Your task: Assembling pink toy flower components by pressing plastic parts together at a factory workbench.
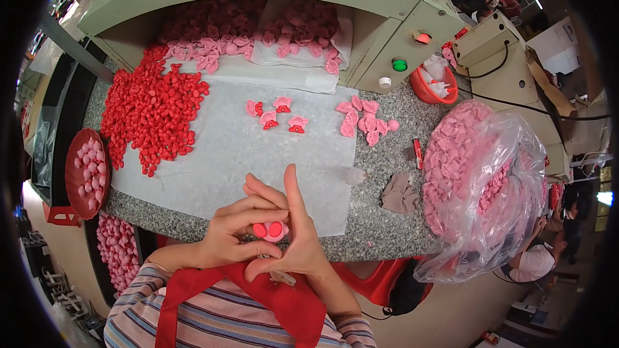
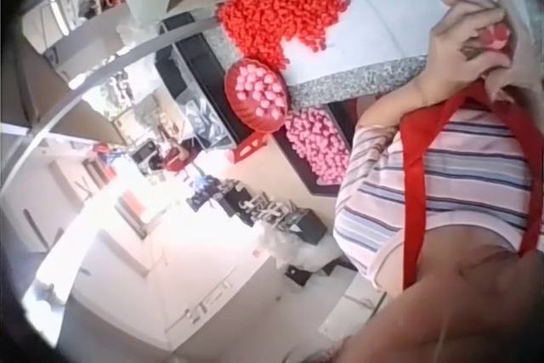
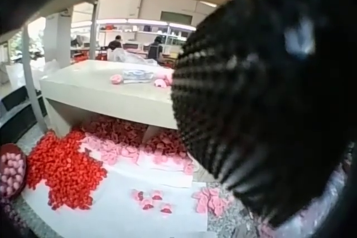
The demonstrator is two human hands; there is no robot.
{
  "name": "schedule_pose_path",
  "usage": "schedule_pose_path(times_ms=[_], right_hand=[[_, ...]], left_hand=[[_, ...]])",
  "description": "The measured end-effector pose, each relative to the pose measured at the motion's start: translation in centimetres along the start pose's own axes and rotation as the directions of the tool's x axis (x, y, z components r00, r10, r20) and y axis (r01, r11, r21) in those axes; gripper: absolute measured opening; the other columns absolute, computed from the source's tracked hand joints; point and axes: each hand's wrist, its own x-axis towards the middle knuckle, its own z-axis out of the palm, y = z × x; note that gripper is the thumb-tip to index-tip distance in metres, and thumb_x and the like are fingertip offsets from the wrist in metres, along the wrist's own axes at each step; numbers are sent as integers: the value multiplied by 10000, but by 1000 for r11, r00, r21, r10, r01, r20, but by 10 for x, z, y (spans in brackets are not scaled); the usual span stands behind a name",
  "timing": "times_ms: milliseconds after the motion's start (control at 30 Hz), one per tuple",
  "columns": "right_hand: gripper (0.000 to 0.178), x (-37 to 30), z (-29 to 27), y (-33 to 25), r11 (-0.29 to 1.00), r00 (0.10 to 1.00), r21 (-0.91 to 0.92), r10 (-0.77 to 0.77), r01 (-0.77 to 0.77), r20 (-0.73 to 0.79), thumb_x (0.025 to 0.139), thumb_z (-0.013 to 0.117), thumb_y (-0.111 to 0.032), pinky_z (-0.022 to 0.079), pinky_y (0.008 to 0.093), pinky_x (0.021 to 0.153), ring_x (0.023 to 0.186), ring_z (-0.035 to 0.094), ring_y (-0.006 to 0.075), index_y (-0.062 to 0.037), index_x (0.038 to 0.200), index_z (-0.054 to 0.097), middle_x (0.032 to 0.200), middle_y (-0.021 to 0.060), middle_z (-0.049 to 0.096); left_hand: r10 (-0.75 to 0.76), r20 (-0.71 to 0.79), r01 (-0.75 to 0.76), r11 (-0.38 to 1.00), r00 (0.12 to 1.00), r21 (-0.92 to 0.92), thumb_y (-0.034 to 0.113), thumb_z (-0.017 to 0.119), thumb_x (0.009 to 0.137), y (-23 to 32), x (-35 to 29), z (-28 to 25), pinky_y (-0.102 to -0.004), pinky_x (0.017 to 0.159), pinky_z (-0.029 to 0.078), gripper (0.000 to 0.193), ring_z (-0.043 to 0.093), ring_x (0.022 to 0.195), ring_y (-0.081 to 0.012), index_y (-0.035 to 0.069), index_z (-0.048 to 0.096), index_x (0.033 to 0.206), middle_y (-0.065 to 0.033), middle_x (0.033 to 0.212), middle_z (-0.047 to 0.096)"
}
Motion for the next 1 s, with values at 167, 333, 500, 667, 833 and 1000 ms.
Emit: schedule_pose_path(times_ms=[167, 333, 500, 667, 833, 1000], right_hand=[[1350, 4, 0, 5, 999, 999, 28, -27, 26, 41, 405, 845, -294, 339, 384, 957, 1212, 356, 305, -100, 1365, -84, 1314, 244, 318], [1341, 6, -2, 8, 1000, 998, 18, -27, 26, 53, 410, 844, -294, 340, 381, 957, 1212, 357, 303, -91, 1366, -75, 1319, 248, 310], [1344, 9, 3, 8, 995, 999, 90, 40, -42, 24, 416, 841, -302, 335, 383, 959, 1210, 360, 307, -82, 1362, -88, 1320, 250, 307], [1031, 14, -10, 16, 965, 985, -215, -125, 149, 121, 418, 834, -294, 385, 383, 924, 1151, 434, 318, 1, 1277, 345, 1275, 246, 377], [822, 10, -11, 27, 956, 979, -209, -198, 204, 47, 468, 768, -414, 437, 440, 868, 1094, 461, 389, 58, 1083, 496, 1224, 277, 408], [795, 9, -14, 24, 934, 975, -279, -217, 224, 57, 477, 755, -434, 458, 430, 842, 1079, 476, 385, 68, 1040, 505, 1191, 273, 444]], left_hand=[[108, 34, -111, 988, 994, 106, 42, 702, 663, -7, -1, -6, -288, 731, 504, 447, 551, 893, -181, 28, 563, 1088, -104, 1042, 529], [57, 42, -58, 998, 997, 16, 37, 698, 672, -5, -1, -8, -278, 749, 514, 429, 550, 894, -166, 26, 564, 1079, -99, 1051, 522], [-28, 0, 27, 994, 1000, -109, 52, 702, 674, -9, -2, -7, -300, 762, 503, 396, 551, 920, -186, 28, 581, 1050, -99, 1035, 530], [77, -6, -76, 996, 997, 41, 61, 708, 666, -18, -1, -5, -334, 793, 471, 348, 556, 910, -224, 48, 613, 1001, -115, 1004, 545], [50, -46, -47, 997, 998, 60, 50, 705, 664, -21, -3, -2, -336, 795, 463, 307, 553, 897, -232, 50, 632, 962, -125, 992, 548], [39, -51, -40, 999, 998, -8, 22, 692, 665, -21, -1, -1, -326, 791, 459, 292, 543, 909, -224, 42, 636, 951, -121, 992, 546]])
